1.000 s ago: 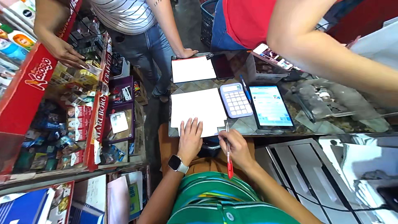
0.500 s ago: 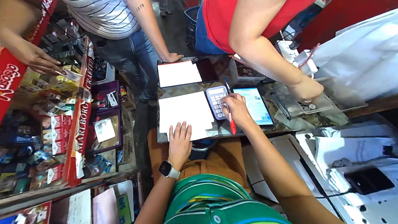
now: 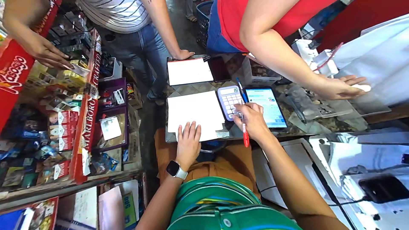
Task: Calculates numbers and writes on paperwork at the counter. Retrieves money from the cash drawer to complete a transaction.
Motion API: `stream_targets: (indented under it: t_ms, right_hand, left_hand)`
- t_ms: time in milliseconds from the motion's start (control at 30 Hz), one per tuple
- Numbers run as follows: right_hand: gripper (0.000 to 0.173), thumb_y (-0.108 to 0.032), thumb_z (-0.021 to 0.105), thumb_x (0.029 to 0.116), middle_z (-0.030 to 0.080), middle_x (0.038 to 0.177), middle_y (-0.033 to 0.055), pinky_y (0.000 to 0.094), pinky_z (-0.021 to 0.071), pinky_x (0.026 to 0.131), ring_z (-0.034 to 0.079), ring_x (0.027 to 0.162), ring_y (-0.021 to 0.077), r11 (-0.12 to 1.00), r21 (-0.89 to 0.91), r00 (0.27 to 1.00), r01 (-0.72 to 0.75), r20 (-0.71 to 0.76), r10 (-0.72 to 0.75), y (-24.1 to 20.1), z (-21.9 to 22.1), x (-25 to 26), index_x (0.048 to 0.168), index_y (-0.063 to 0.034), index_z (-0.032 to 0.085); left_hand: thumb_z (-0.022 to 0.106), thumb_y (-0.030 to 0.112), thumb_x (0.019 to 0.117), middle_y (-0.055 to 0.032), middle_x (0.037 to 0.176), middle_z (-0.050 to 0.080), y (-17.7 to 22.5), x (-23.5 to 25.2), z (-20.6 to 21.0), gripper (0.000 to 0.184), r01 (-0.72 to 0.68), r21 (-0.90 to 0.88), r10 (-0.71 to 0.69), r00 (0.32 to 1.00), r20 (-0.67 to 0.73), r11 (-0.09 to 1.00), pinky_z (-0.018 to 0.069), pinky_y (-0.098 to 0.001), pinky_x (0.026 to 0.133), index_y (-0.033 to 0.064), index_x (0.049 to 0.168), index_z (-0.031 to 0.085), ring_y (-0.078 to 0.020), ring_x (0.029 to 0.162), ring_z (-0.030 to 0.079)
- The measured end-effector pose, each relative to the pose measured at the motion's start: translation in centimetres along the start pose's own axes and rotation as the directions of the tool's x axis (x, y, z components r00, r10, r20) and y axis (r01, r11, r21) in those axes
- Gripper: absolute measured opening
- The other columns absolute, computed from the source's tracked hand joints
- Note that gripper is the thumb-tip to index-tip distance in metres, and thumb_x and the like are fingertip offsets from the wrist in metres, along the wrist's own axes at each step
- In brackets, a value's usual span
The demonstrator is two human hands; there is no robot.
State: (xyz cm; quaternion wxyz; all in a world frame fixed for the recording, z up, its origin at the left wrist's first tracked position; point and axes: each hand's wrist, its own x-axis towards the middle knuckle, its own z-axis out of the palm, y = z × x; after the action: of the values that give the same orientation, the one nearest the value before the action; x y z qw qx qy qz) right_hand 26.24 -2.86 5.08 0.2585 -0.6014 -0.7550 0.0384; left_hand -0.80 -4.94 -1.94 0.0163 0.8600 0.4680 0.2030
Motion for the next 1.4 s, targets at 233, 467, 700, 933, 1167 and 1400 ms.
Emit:
stream_targets:
  t_ms: [233,467,700,933,1167,1400]
  right_hand:
    - [0.030,-0.027,0.063,0.0998,0.071,0.102,0.0199,0.0686,0.0337,0.104,0.059,0.115,0.0469,0.991,-0.026,0.991,-0.135,-0.026,0.134,2.6,-0.1,1.9,0.110,0.0015,0.068]
    - [0.036,-0.039,0.060,0.1002,0.074,0.092,0.0110,0.0629,0.0375,0.105,0.065,0.110,0.0383,1.000,-0.027,1.000,0.004,-0.018,-0.005,-0.1,0.5,-0.6,0.099,-0.0053,0.072]
    - [0.027,0.000,0.055,0.0943,0.072,0.109,0.0221,0.0612,0.0440,0.106,0.069,0.106,0.0407,0.993,0.052,0.981,-0.108,-0.155,0.115,0.3,0.1,-2.2,0.118,0.0074,0.066]
    - [0.031,-0.006,0.050,0.0963,0.067,0.097,0.0153,0.0255,0.0532,0.077,0.062,0.085,0.0131,0.838,0.543,0.994,-0.049,-0.057,0.095,-6.9,3.2,0.6,0.115,0.0038,0.073]
    - [0.018,-0.008,0.057,0.0953,0.062,0.071,0.0079,0.0288,0.0477,0.061,0.055,0.062,0.0108,0.797,0.574,0.983,-0.185,0.108,0.150,-8.7,8.0,5.5,0.103,0.0035,0.069]
    - [0.022,-0.015,0.060,0.0942,0.068,0.084,0.0154,0.0461,0.0542,0.077,0.067,0.080,0.0271,0.856,0.455,0.962,-0.245,0.225,0.155,-9.1,7.8,5.7,0.102,0.0026,0.070]
  left_hand:
    - [0.078,0.022,0.0823,-0.0228,0.149,0.054,0.0,-0.1,0.2,0.067,0.011,-0.014,-0.011,1.000,-0.006,1.000,0.0302,-0.0722,0.112,0.0033,0.143,0.058,-0.0462,0.138,0.050]
    - [0.079,0.023,0.0815,-0.0226,0.147,0.055,-0.1,-0.1,0.2,0.067,0.009,-0.003,-0.009,1.000,-0.022,1.000,0.0304,-0.0722,0.112,0.0039,0.143,0.058,-0.0468,0.137,0.051]
    - [0.078,0.021,0.0831,-0.0234,0.150,0.053,0.0,-0.1,-0.2,0.068,0.016,-0.015,-0.016,1.000,0.022,1.000,0.0284,-0.0724,0.112,0.0028,0.145,0.056,-0.0473,0.139,0.048]
    - [0.077,0.018,0.0825,-0.0229,0.151,0.052,-0.1,0.0,-0.1,0.069,0.020,-0.037,-0.019,0.999,0.040,0.999,0.0277,-0.0724,0.113,0.0030,0.146,0.055,-0.0472,0.140,0.046]
    - [0.080,0.017,0.0791,-0.0219,0.149,0.054,-0.1,0.3,-0.1,0.062,0.003,-0.031,-0.003,1.000,0.003,1.000,0.0309,-0.0714,0.111,0.0026,0.137,0.062,-0.0455,0.138,0.049]
    - [0.079,0.017,0.0789,-0.0229,0.143,0.059,-0.2,0.4,0.1,0.055,0.006,-0.026,-0.006,1.000,0.002,1.000,0.0301,-0.0714,0.112,0.0030,0.130,0.067,-0.0462,0.138,0.049]
